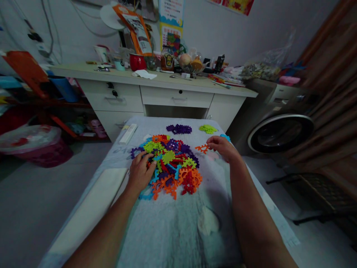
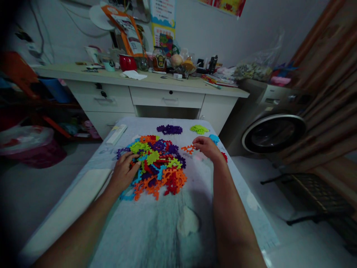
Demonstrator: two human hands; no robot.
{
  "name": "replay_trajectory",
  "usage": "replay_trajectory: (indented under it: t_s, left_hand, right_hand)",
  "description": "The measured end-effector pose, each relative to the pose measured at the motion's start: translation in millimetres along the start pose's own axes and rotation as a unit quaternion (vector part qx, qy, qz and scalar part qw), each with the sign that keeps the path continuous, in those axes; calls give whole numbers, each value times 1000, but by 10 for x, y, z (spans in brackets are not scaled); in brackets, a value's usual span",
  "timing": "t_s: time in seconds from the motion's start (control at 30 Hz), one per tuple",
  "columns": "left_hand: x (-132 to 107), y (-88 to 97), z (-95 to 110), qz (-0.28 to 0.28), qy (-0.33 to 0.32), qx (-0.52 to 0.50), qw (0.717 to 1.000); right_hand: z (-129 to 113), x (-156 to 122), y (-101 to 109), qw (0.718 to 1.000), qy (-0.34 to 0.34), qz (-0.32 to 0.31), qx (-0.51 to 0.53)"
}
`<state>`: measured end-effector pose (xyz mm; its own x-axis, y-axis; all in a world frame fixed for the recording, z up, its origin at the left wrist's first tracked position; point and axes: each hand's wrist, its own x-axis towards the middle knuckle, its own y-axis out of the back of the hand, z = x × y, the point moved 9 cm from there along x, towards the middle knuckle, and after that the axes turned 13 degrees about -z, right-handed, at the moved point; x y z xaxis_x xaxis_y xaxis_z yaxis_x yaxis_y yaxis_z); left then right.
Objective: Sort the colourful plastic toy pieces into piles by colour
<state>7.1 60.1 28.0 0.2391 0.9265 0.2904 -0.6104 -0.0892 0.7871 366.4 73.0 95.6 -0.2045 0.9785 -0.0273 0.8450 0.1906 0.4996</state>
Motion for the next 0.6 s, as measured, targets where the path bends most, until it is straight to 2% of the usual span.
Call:
replay_trajectory:
  t_s: [0.1, 0.2, 0.33, 0.47, 0.6]
  left_hand:
    - [11, -12, -14, -6, -5, 0, 1000]
    - [20, -18, -22, -15, -3, 1, 1000]
    - [27, -19, -21, -20, 0, 3, 1000]
    - [26, -15, -23, -13, -7, 2, 1000]
    - [19, -19, -43, -6, -10, -2, 1000]
  right_hand:
    - [95, -348, 212, 999, -44, 17, -15]
    - [292, -736, 371, 995, -94, 19, -5]
    - [538, -1222, 554, 988, -138, 53, -32]
    - [756, -1526, 572, 984, -157, 71, -38]
    - [922, -1663, 570, 978, -175, 85, -71]
